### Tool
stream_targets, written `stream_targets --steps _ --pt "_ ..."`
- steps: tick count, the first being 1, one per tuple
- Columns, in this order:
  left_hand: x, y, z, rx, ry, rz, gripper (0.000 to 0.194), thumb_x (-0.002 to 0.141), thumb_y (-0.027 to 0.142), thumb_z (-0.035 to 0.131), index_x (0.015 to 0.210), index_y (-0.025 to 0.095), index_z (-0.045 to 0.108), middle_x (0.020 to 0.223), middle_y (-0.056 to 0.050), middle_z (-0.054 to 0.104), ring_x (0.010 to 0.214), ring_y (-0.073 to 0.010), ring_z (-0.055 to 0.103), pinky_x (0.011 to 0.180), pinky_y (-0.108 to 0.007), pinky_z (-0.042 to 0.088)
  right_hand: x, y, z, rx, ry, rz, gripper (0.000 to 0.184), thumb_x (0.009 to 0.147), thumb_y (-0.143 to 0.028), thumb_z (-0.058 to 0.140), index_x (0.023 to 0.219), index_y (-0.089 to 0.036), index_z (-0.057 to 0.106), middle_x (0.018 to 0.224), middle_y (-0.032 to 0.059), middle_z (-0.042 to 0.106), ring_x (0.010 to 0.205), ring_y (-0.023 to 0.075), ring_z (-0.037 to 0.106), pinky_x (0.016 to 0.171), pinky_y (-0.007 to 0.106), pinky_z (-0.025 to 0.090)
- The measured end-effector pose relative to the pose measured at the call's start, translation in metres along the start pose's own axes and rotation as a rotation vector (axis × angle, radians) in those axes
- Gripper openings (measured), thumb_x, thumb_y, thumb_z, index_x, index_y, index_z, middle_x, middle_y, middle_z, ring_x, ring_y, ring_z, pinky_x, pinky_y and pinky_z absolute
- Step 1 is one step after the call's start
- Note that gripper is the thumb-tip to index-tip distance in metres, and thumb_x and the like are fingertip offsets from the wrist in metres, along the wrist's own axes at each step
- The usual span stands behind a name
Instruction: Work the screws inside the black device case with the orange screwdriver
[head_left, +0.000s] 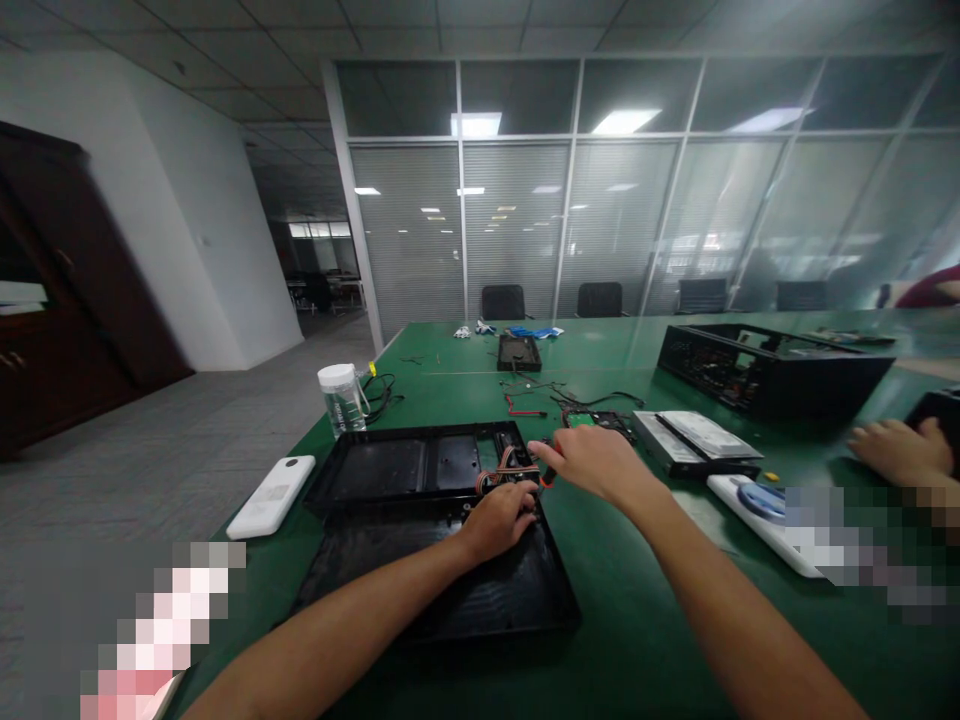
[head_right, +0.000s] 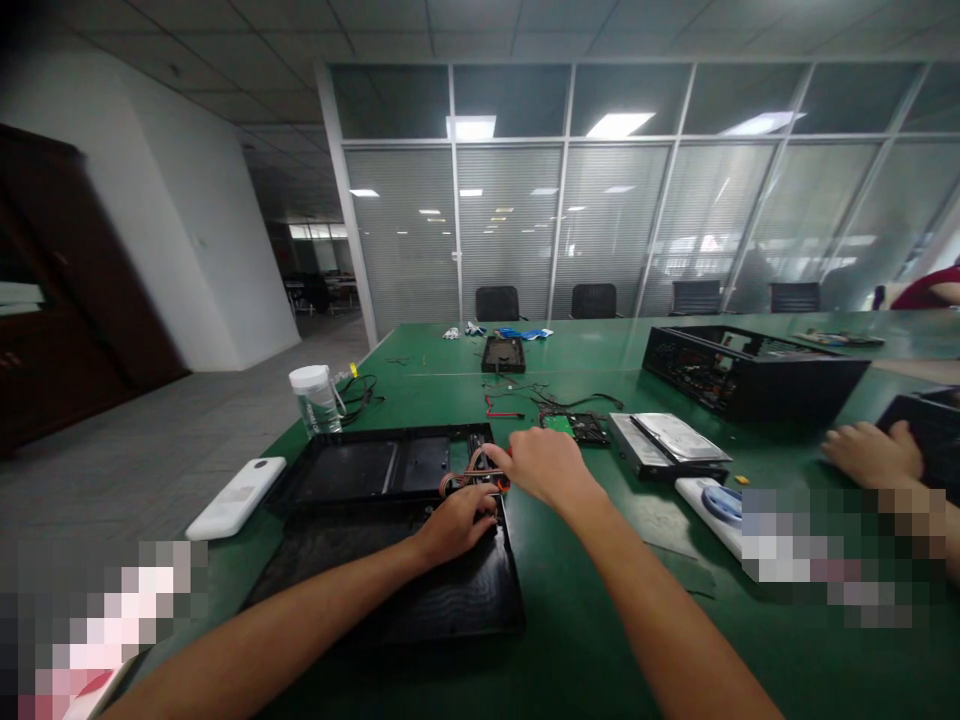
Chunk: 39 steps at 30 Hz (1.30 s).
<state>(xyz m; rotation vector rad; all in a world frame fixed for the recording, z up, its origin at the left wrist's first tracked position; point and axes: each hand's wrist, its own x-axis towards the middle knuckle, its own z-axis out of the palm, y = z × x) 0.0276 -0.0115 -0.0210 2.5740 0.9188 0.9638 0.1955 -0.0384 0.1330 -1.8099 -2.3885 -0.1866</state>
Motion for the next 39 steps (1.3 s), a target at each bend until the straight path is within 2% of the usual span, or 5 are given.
stream_targets --steps 15,19,24,31,39 --pt "0.001 0.003 0.0 0.007 0.001 -0.022 0.041 0.076 0.011 0.057 0.114 0.018 0.044 0.096 -0.005 0.062 0.097 -0.0213 0.056 0.088 -0.036 0.043 -0.004 0.002 -0.005 0.01 -0.021 -0.032 0.05 0.087 -0.053 0.028 0.08 -0.016 0.061 0.082 0.014 0.066 0.077 0.026 0.062 0.063 0.03 0.037" --pt "0.001 0.003 -0.001 0.002 0.01 -0.01 0.042 0.076 0.011 0.057 0.115 0.018 0.043 0.101 -0.006 0.06 0.1 -0.0217 0.054 0.089 -0.036 0.042 -0.004 0.002 -0.006 0.115 -0.057 -0.084 0.041 0.089 -0.047 0.028 0.095 -0.019 0.057 0.083 0.0084 0.066 0.075 0.0211 0.061 0.061 0.027 0.035" --pt "0.0 0.003 -0.001 0.003 0.004 -0.005 0.04 0.076 0.01 0.055 0.114 0.018 0.044 0.095 -0.005 0.06 0.096 -0.0208 0.055 0.087 -0.035 0.043 -0.002 0.003 -0.005 0.091 -0.016 -0.093 0.052 0.09 -0.053 0.02 0.08 -0.019 0.059 0.079 0.0088 0.065 0.075 0.021 0.06 0.062 0.027 0.034" --pt "0.001 0.002 -0.002 0.015 -0.012 -0.019 0.038 0.077 0.012 0.055 0.113 0.017 0.044 0.092 -0.005 0.059 0.089 -0.0195 0.055 0.082 -0.032 0.043 0.002 0.008 -0.001 0.185 -0.055 -0.183 0.033 0.085 -0.048 0.041 0.091 -0.022 0.06 0.077 0.0043 0.064 0.07 0.0178 0.058 0.06 0.025 0.032" --pt "-0.002 0.005 -0.007 0.076 -0.013 0.049 0.024 0.082 0.017 0.053 0.106 0.018 0.049 0.092 -0.004 0.06 0.086 -0.0176 0.054 0.081 -0.03 0.041 0.003 0.056 -0.017 0.2 0.229 -0.069 0.03 0.082 -0.045 0.046 0.081 -0.022 0.064 0.071 0.0038 0.064 0.066 0.0172 0.057 0.06 0.025 0.033"
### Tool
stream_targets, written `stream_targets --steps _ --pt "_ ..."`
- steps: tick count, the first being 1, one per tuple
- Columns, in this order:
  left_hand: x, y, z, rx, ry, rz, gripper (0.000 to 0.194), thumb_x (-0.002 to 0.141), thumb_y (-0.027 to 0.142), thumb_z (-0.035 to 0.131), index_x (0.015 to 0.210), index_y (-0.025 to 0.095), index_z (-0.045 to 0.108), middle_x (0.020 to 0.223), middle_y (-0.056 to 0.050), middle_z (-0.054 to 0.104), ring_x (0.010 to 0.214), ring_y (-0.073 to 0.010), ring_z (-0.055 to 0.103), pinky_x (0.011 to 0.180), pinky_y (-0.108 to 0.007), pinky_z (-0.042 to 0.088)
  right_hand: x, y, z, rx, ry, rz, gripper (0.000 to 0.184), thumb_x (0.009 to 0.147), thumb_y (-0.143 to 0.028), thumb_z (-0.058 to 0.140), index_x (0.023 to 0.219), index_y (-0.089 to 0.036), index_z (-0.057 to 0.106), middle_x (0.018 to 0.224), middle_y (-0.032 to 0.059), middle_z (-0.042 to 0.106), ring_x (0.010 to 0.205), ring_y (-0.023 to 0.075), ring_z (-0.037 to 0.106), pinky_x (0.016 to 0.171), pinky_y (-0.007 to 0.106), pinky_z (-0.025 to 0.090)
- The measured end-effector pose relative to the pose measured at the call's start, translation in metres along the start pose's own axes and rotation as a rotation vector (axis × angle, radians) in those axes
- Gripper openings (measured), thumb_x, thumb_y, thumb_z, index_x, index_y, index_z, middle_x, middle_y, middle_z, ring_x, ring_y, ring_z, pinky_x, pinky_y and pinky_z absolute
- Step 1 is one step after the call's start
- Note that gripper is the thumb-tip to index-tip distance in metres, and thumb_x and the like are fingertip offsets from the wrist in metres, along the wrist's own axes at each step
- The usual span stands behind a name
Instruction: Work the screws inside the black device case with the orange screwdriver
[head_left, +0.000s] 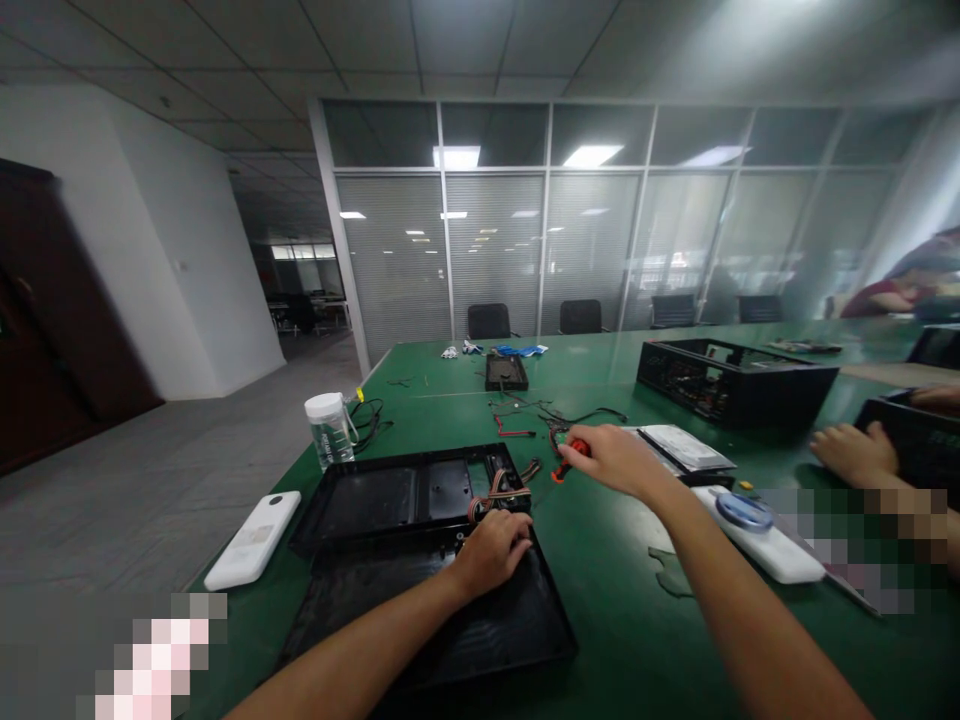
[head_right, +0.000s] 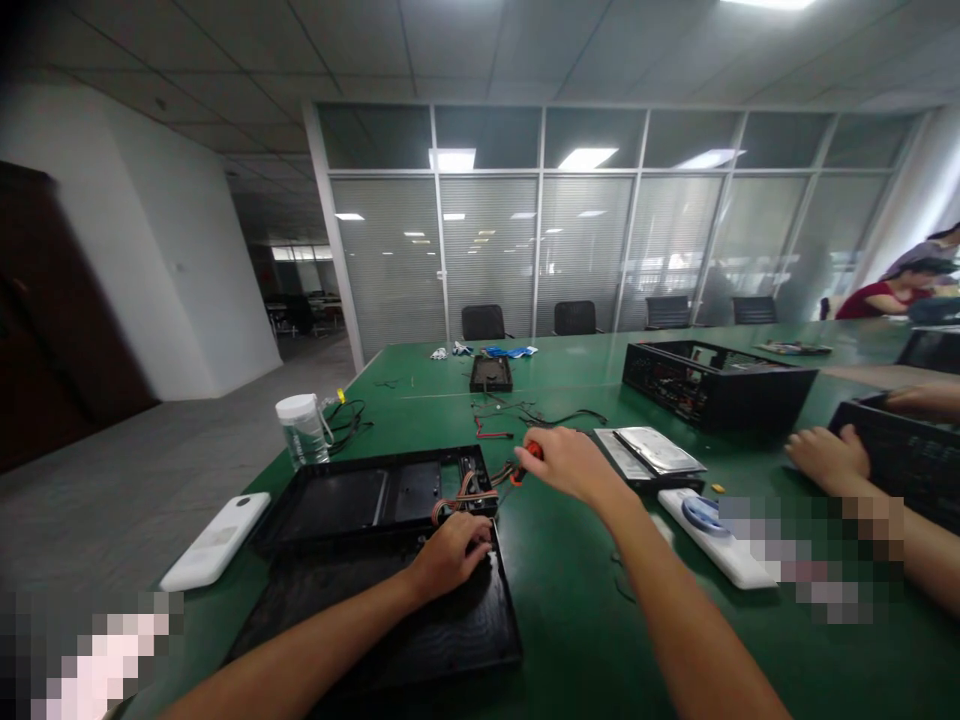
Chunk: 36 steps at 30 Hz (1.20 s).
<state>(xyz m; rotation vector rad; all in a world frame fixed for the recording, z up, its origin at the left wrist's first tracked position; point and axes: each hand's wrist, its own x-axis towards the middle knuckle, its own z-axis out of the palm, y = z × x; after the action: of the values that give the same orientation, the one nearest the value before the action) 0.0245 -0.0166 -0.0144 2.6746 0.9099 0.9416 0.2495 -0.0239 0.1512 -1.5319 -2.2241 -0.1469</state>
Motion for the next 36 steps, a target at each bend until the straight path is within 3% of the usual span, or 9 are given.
stream_targets --steps 4,10,13,16,19,22,26,31,36 --pt "0.001 -0.002 -0.002 0.076 -0.1 0.185 0.01 0.082 0.021 0.054 0.091 0.018 0.056 0.085 -0.003 0.06 0.082 -0.0164 0.053 0.077 -0.029 0.039 -0.011 0.053 0.013 0.539 0.265 0.169 0.033 0.079 -0.049 0.049 0.08 -0.018 0.063 0.062 0.0005 0.059 0.054 0.0129 0.051 0.052 0.024 0.036" --pt "0.004 0.002 -0.004 0.158 -0.191 0.38 0.014 0.086 0.025 0.047 0.083 0.017 0.058 0.078 -0.004 0.06 0.083 -0.0164 0.053 0.079 -0.03 0.037 -0.047 0.097 0.11 1.605 0.625 0.718 0.018 0.072 -0.035 0.061 0.071 -0.018 0.053 0.057 -0.0026 0.054 0.048 0.0085 0.049 0.044 0.019 0.043" --pt "0.002 0.008 -0.007 0.198 -0.161 0.426 0.018 0.087 0.028 0.045 0.083 0.016 0.057 0.077 -0.006 0.06 0.08 -0.0167 0.053 0.076 -0.031 0.038 -0.051 0.091 0.135 1.68 0.63 0.746 0.016 0.068 -0.025 0.065 0.069 -0.019 0.049 0.061 -0.0031 0.054 0.053 0.0083 0.053 0.054 0.021 0.05" --pt "0.003 0.013 -0.018 0.253 -0.125 0.497 0.021 0.089 0.024 0.039 0.085 0.015 0.057 0.082 -0.007 0.06 0.081 -0.0162 0.053 0.076 -0.03 0.039 -0.047 0.072 0.134 1.687 0.595 0.693 0.023 0.061 -0.02 0.07 0.069 -0.02 0.049 0.064 -0.0044 0.054 0.056 0.0085 0.053 0.057 0.022 0.05" --pt "0.011 0.01 -0.041 0.323 -0.096 0.476 0.024 0.09 0.024 0.037 0.083 0.015 0.058 0.083 -0.008 0.06 0.08 -0.0164 0.053 0.075 -0.03 0.04 -0.049 0.038 0.119 1.526 0.461 0.509 0.023 0.067 -0.028 0.067 0.067 -0.02 0.046 0.058 -0.006 0.049 0.05 0.0078 0.047 0.048 0.02 0.043" --pt "0.02 -0.003 -0.073 0.365 -0.025 0.243 0.028 0.091 0.025 0.034 0.081 0.014 0.058 0.079 -0.007 0.06 0.078 -0.0162 0.054 0.074 -0.029 0.04 -0.069 -0.008 0.099 1.061 0.105 0.158 0.024 0.086 -0.039 0.042 0.075 -0.02 0.05 0.051 -0.0056 0.044 0.044 0.0088 0.041 0.046 0.022 0.036" --pt "0.014 -0.032 -0.109 0.334 -0.151 -0.037 0.023 0.089 0.03 0.042 0.088 0.016 0.059 0.085 -0.005 0.06 0.08 -0.0157 0.055 0.075 -0.026 0.041 -0.118 -0.062 0.085 0.346 -0.285 -0.366 0.016 0.082 -0.033 0.049 0.079 -0.019 0.056 0.079 0.0024 0.061 0.071 0.015 0.055 0.064 0.026 0.037" --pt "-0.021 -0.066 -0.114 0.316 -0.424 -0.191 0.026 0.084 0.039 0.051 0.095 0.017 0.058 0.097 -0.006 0.057 0.082 -0.0159 0.057 0.073 -0.024 0.043 -0.162 -0.074 0.086 0.037 -0.276 -0.381 0.01 0.083 -0.028 0.048 0.084 -0.022 0.056 0.087 0.0011 0.061 0.078 0.0167 0.055 0.062 0.027 0.033" --pt "-0.024 -0.07 -0.105 0.392 -0.557 -0.144 0.016 0.079 0.031 0.058 0.09 0.018 0.059 0.091 -0.004 0.061 0.087 -0.0185 0.057 0.074 -0.024 0.042 -0.179 -0.058 0.089 -0.015 -0.244 -0.283 0.017 0.077 -0.02 0.052 0.094 -0.024 0.054 0.096 0.0015 0.057 0.076 0.0155 0.055 0.06 0.027 0.033"
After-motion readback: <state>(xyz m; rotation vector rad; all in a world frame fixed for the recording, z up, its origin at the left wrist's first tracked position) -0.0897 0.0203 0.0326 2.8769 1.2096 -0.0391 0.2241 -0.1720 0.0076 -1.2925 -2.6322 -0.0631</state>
